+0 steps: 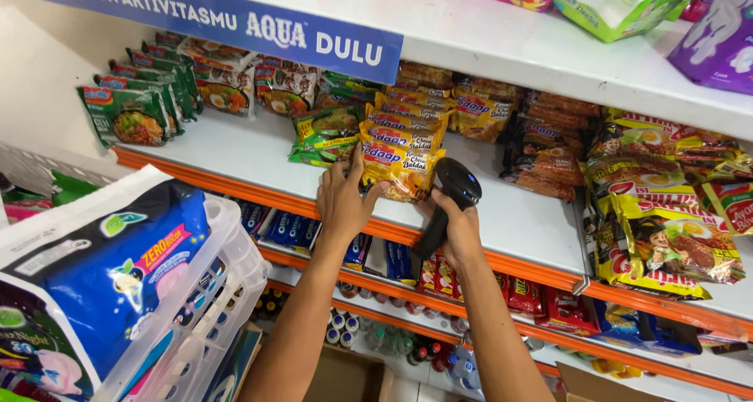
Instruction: The person scans packages of instant noodles on shelves and inside a cardboard box using a handheld barcode scanner.
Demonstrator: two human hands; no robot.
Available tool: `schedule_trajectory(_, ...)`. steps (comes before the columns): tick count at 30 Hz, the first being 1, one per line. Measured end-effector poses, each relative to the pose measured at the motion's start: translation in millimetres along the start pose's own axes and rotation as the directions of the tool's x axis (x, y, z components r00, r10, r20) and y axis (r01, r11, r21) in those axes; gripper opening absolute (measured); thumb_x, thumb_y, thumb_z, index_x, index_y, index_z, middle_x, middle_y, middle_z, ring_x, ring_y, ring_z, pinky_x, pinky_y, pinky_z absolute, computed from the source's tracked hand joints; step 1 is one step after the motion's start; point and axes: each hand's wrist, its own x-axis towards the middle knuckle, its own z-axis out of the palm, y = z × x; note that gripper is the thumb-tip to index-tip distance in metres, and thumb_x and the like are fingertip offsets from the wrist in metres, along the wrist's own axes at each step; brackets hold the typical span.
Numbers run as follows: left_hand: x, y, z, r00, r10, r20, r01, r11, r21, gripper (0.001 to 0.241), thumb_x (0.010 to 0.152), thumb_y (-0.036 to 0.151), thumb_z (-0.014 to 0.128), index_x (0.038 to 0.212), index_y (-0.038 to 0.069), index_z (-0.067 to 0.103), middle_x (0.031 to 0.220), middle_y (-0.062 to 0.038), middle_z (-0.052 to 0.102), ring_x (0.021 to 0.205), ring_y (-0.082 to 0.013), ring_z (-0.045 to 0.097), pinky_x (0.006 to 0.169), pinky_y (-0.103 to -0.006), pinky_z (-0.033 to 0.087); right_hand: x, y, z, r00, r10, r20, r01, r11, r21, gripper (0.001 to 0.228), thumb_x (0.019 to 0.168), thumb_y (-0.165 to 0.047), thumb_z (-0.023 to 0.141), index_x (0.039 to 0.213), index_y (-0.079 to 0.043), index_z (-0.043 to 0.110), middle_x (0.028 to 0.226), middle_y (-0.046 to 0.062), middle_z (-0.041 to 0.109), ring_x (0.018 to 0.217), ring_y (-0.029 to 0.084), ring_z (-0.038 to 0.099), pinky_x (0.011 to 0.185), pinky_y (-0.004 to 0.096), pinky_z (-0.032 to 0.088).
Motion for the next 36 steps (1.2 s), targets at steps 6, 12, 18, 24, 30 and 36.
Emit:
schedule_trajectory(6,-7.6,2.0,-4.5,0.995,0.072,-0.075,-0.080,0.991,-0.105,0.095,0.089,0.055,0.074,0.159,0.005,0.035,0.123,-0.020,0.055,0.112,-0.0358,0.053,0.095,-0.0516,0.044,-4.1,-1.9,-1.6,0.999,0.044,-0.020,-0.043,0.998,0.054,0.036,0.094,-0.016,0.070,0.122,0.002,0.055,0.110,0.012,0.060,0.108,0.027,0.067,0.101,0.043,0.054)
schedule_trajectory(12,-28.1,3.7,-8.8,0.921,0.212,-0.326,-0.266,0.955,-0.131,0.077,0.100,0.039,0.074,0.157,0.000,0.041,0.133,-0.023,0.051,0.123,-0.0379,0.049,0.104,-0.0523,0.040,-32.5,-14.7,-15.4,0.996,-0.022,-0.091,0.041,0.976,0.212,0.047,0.092,-0.022,0.068,0.133,-0.004,0.055,0.117,0.012,0.071,0.112,0.024,0.069,0.097,0.042,0.057)
schedule_trajectory(18,-154.1,66.2,45.5,0.946,0.099,-0.309,-0.260,0.800,-0.540,0.014,0.104,0.018,0.062,0.108,0.005,0.067,0.108,-0.011,0.071,0.103,-0.0276,0.067,0.093,-0.0411,0.052,-138.0,19.3,-113.5,0.977,0.142,-0.160,-0.124,0.985,0.117,0.052,0.092,-0.009,0.073,0.141,-0.005,0.056,0.120,0.009,0.065,0.105,0.023,0.061,0.087,0.045,0.055)
schedule_trajectory(24,-331.5,160.5,137.5,0.870,0.192,0.454,0.294,0.538,-0.790,0.024,0.090,0.016,0.072,0.109,0.001,0.068,0.095,-0.013,0.074,0.088,-0.0245,0.071,0.080,-0.0365,0.057,-285.3,64.9,-247.9,0.962,0.204,-0.184,-0.188,0.977,0.103,0.043,0.090,-0.006,0.075,0.130,-0.002,0.059,0.110,0.013,0.071,0.094,0.024,0.072,0.081,0.041,0.061)
schedule_trajectory(30,-413.1,238.6,187.5,0.465,0.492,0.736,0.316,0.685,-0.657,0.026,0.099,0.019,0.065,0.123,0.012,0.068,0.120,-0.015,0.069,0.108,-0.0267,0.072,0.086,-0.0380,0.060,-398.0,67.7,-392.9,0.669,0.114,-0.735,-0.149,0.989,0.018,0.045,0.087,-0.007,0.078,0.128,0.001,0.059,0.102,0.010,0.069,0.087,0.021,0.069,0.074,0.038,0.060)
schedule_trajectory(36,-456.2,288.0,220.4,0.277,0.621,0.734,0.052,0.753,-0.656,0.065,0.094,0.026,0.072,0.153,0.018,0.047,0.154,-0.043,0.022,0.133,-0.0597,0.041,0.101,-0.0555,0.047,-447.9,10.7,-478.7,0.478,0.223,-0.850,-0.123,0.975,0.187,0.039,0.089,-0.014,0.072,0.124,-0.002,0.060,0.099,0.016,0.076,0.078,0.024,0.074,0.068,0.036,0.060)
